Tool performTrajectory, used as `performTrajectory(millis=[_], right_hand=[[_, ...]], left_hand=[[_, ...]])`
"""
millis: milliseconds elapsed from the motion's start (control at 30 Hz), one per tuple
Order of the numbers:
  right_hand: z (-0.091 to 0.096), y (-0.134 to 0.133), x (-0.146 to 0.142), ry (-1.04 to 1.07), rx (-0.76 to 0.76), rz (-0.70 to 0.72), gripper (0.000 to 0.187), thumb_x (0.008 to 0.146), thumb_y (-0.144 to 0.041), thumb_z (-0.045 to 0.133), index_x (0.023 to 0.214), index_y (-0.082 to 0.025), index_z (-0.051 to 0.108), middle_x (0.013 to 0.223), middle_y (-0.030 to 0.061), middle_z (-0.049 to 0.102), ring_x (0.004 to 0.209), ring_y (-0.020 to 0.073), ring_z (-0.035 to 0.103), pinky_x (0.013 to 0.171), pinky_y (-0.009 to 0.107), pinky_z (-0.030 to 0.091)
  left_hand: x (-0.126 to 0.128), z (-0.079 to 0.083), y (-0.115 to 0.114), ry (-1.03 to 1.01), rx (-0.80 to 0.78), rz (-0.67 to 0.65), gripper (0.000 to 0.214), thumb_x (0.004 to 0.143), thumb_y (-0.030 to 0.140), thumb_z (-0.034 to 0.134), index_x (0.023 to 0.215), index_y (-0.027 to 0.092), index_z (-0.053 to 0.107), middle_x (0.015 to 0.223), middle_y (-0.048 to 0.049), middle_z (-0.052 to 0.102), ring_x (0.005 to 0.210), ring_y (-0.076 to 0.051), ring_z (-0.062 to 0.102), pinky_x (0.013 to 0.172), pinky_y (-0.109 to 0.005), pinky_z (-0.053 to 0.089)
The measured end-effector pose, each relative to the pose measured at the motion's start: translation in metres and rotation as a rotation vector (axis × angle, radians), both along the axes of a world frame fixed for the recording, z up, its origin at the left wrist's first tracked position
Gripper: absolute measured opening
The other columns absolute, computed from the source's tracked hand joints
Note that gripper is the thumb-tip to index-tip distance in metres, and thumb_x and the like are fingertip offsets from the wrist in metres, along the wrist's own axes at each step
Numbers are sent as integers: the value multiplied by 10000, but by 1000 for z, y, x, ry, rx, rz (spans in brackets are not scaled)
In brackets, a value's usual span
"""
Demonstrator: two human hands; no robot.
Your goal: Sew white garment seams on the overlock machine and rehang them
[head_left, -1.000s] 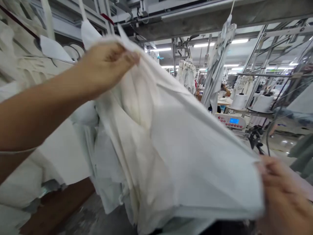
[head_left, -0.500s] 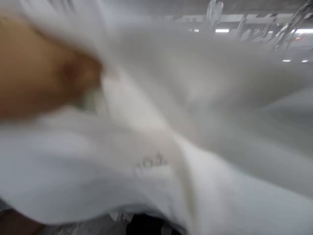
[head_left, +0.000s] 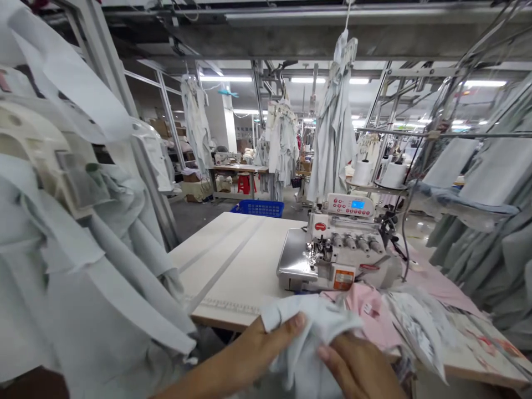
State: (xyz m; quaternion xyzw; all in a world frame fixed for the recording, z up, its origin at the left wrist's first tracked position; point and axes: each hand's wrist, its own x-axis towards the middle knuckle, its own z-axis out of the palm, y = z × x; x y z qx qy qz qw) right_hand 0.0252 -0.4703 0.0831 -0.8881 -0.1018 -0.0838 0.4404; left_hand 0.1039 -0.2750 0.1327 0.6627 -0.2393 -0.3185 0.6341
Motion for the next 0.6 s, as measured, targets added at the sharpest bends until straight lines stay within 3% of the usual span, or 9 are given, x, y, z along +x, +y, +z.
performTrajectory(millis=[133,200,267,333,400,467,533,600], right_hand=[[3,-11,23,-52,208,-54,525,960,-616,573,1357,-289,469,1315,48,546,1209,210,508,993,274,426],[1,-10,35,-92,410,-81,719,905,-691,622,1432,-317,307,1452,53,419,1370,199,369,1130,284,317],[3,-6,47,-7,661,78,909,810,-796,650,1465,-320,236,1507,77,356,1414,214,323,1163,318,284],[7,0,55,169,887,340,942,728,-802,729,1430,-283,376,1420,98,459,1297,236,464,1049,310,400],[12,5,58,345,985,528,844,655,-720,845,1291,-236,574,1193,78,601,986,194,604,832,251,466],[13,7,55,452,950,585,754,594,-659,908,1140,-192,678,946,37,635,741,128,557,676,196,411],[11,4,48,535,889,572,732,535,-632,940,1061,-179,705,812,5,609,678,115,510,625,183,362],[5,1,39,572,785,519,607,565,-552,954,978,-178,715,748,-10,589,677,122,510,606,185,342]], left_hand=[[6,4,25,-268,136,-98,533,947,583,558,1307,196,626,1275,-100,632,1193,-258,548,1152,-382,353],[9,5,29,-221,83,-80,525,920,578,604,1281,197,625,1205,-100,647,1123,-255,572,1069,-368,426],[12,5,25,-91,-28,-15,494,887,574,653,1222,212,623,1093,-69,653,991,-213,593,891,-293,493],[16,8,17,-74,-81,47,388,899,546,648,1095,211,638,953,-27,635,852,-156,566,750,-217,458],[21,15,10,-221,-60,118,316,940,507,603,994,199,644,880,-8,609,795,-128,526,713,-190,412],[28,24,8,-367,-29,263,291,962,482,578,973,200,647,889,-1,608,824,-123,522,743,-175,401],[35,28,13,-408,-16,453,292,951,496,592,1001,212,640,916,7,604,804,-115,511,709,-164,398],[42,25,23,-351,-27,598,351,907,548,632,1041,224,626,902,12,587,698,-105,471,586,-169,373]])
